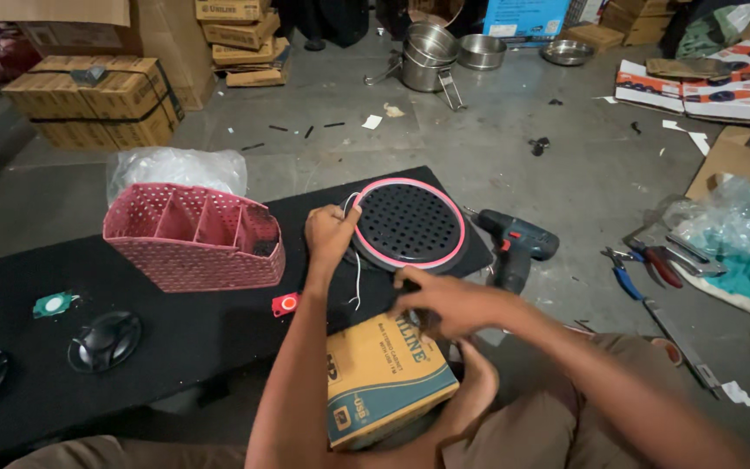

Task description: The person uses a cordless drill to fasten screws into a circular speaker grille, securing it to a black base. The person then retrieves additional screws from a pink organizer and continues drilling to attach the grille.

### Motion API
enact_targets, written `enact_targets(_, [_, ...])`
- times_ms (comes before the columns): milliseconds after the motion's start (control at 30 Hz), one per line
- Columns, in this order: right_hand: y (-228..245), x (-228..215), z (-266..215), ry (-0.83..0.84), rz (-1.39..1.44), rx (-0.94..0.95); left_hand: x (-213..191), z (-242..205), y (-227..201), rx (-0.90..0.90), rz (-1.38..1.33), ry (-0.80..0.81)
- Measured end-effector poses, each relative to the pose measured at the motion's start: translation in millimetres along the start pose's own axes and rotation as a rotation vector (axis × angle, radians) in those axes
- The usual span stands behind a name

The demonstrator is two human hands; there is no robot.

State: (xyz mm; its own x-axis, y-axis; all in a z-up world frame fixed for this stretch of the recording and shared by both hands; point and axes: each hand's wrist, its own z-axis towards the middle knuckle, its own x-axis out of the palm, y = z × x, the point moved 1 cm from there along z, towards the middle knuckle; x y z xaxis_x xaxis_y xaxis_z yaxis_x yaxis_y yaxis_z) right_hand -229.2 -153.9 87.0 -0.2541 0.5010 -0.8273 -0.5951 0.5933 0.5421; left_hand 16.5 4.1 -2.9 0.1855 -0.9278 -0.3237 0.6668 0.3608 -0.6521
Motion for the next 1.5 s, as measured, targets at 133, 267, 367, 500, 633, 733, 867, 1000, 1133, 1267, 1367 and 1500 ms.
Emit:
enact_targets(133, [-19.1, -11.5, -8.7, 0.433, -0.347, 0.493, 1.4, 0.4, -0.8, -0.165, -0.028, 0.07])
enact_targets(267, [-37.2, -54.2, -49.3, 0.452, -0.395, 1.218, -2.7, 1.1, -3.8, -0.181, -0.036, 0.057])
enact_targets(367, [-46.8, -67.4, -53.8, 0.098, -0.35, 1.227, -5.6, 1.0, -6.0, -0.154, -0.079, 0.059])
enact_targets(500, [-67.7, -45.7, -36.5, -0.279, 0.346, 1.153, -6.9, 1.7, -10.6, -0.168, -0.042, 0.084])
enact_targets(633, [-98.3, -29.4, -34.6, -0.518, 0.724, 1.251, -12.7, 1.4, -7.6, -0.127, -0.171, 0.059])
enact_targets(733, [-119.6, -28.4, -44.3, -0.627, 0.682, 0.887, -15.9, -0.8, 0.3, -0.074, -0.363, 0.07])
enact_targets(867, [-142.3, -23.5, -39.0, -0.906, 0.797, 0.752, -10.2, -1.5, 13.0, -0.477, -0.37, -0.021])
enact_targets(1000, [-147.8, -11.7, -26.1, -0.895, 0.56, 0.784, -6.6, -4.3, 14.5, -0.289, -0.073, -0.216])
enact_targets(1133, [-140.7, -10.6, -26.5, -0.838, 0.546, 0.749, -4.9, 0.6, 17.7, -0.278, -0.297, -0.091])
enact_targets(1267, [-133.9, -12.4, -16.1, -0.851, 0.41, 0.863, -4.3, 8.7, 26.3, -0.493, -0.295, 0.229])
enact_targets(1367, [-139.0, -15.3, -15.9, -0.872, 0.504, 0.828, -3.0, 9.6, 36.2, -0.549, -0.439, 0.157])
enact_targets(1500, [-150.4, -21.0, -19.7, -0.852, 0.598, 0.732, -6.6, 4.6, 40.8, -0.497, -0.67, -0.017])
